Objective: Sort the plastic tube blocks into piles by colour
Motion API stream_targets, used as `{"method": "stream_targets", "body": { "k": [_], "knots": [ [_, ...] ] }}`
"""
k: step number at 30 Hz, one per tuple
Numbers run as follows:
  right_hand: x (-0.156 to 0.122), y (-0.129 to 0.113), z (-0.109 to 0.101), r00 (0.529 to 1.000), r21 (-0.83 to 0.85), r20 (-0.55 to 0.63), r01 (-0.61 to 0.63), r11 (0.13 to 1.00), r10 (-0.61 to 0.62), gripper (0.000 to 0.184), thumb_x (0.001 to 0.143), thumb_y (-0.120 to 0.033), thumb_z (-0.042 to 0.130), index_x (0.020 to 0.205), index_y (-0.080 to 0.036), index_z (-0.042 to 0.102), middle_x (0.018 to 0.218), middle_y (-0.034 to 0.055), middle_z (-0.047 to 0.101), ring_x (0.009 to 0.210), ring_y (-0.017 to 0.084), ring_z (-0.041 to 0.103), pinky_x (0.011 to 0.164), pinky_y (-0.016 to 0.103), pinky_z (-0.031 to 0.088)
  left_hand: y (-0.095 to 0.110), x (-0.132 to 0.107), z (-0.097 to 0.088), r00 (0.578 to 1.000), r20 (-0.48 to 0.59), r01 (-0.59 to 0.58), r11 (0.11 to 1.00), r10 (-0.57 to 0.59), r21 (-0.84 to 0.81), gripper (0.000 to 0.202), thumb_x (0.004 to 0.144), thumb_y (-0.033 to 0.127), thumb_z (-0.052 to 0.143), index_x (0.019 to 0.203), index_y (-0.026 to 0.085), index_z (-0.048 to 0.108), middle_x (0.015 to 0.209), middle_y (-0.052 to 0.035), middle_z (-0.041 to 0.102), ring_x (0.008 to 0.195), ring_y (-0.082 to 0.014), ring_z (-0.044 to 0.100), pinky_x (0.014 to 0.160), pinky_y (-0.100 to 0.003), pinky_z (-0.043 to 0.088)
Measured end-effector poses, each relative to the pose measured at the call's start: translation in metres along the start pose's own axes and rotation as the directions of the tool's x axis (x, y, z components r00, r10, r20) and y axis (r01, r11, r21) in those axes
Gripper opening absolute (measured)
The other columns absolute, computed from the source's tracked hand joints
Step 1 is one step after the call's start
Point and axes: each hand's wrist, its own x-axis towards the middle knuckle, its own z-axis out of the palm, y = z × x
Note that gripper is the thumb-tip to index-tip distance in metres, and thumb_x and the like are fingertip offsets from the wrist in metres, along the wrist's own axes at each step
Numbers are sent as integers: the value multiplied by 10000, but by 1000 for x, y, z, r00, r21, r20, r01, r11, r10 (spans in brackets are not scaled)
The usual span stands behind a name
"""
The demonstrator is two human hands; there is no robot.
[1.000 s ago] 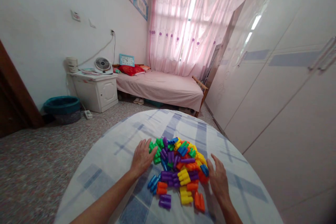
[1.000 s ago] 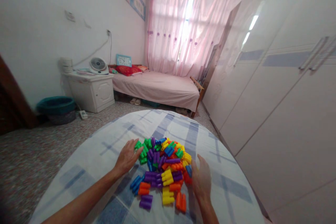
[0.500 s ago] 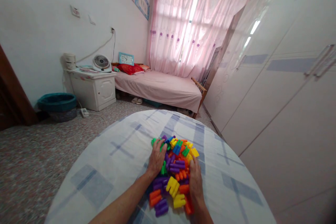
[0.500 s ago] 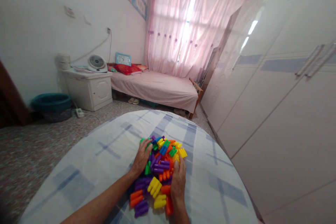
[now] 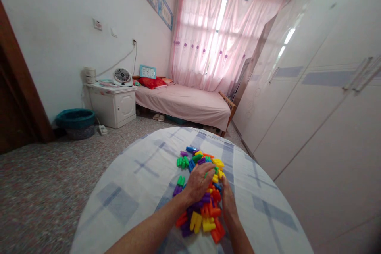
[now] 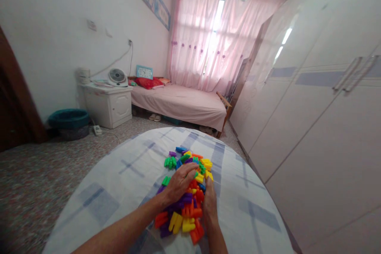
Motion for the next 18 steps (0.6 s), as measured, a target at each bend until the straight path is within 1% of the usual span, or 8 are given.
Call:
{"method": "stream_targets", "body": {
  "k": [2,5,8,10,12,14,16,18],
  "knots": [
    [-15,6,-14,999,-60,-39,-23,998,21,602,877,-593,227,1193,-191,544,1181,79,607,1132,229,535,945,408,436,-12,-20,-15,996,-78,38,997,-33,67,405,937,381,304,1178,218,586,1290,-41,559,1223,-153,471,1077,-339,342],
    [-47,19,-32,992,-174,-126,-26,984,4,589,866,-589,257,1202,-184,519,1209,103,575,1162,248,501,987,426,394,-41,-60,-44,987,-131,131,950,-97,282,397,927,379,324,1198,238,577,1331,-56,522,1251,-182,448,1081,-378,339],
    [-80,25,-45,985,-279,-173,-46,959,-3,572,873,-543,291,1236,-142,477,1247,145,524,1193,269,459,1021,451,344,-70,-106,-75,975,-113,221,817,-190,533,419,902,366,375,1282,254,511,1422,-69,422,1338,-252,331,1088,-490,277],
    [-96,23,-50,982,-374,-179,-13,927,-59,554,880,-505,304,1246,-122,463,1271,164,494,1219,279,424,1038,469,312,-80,-133,-94,959,-58,245,707,-278,664,442,882,397,407,1296,270,500,1439,-62,399,1357,-285,289,1083,-529,240],
    [-105,19,-52,979,-454,-164,34,891,-121,533,880,-477,315,1241,-116,469,1270,172,490,1226,282,409,1038,475,303,-83,-155,-110,944,-31,241,621,-329,746,487,874,442,407,1320,260,474,1445,-65,390,1360,-291,279,1090,-514,219],
    [-107,15,-53,978,-494,-153,48,868,-141,529,879,-460,317,1238,-104,474,1254,178,498,1209,278,420,1026,468,316,-81,-168,-120,938,-51,247,557,-344,793,519,880,456,379,1347,237,442,1454,-76,373,1360,-286,281,1093,-485,217],
    [-106,13,-53,978,-510,-159,35,859,-135,534,875,-451,314,1232,-88,477,1221,181,515,1165,272,450,1000,460,342,-78,-173,-125,937,-78,256,518,-339,816,525,888,447,358,1357,221,428,1458,-85,364,1357,-283,287,1088,-465,230],
    [-104,12,-53,977,-513,-168,26,858,-130,526,867,-439,321,1223,-87,482,1195,176,530,1133,265,468,979,451,359,-76,-174,-125,940,-83,251,505,-331,826,523,888,444,359,1352,214,435,1451,-92,374,1351,-285,298,1079,-455,244]
  ]
}}
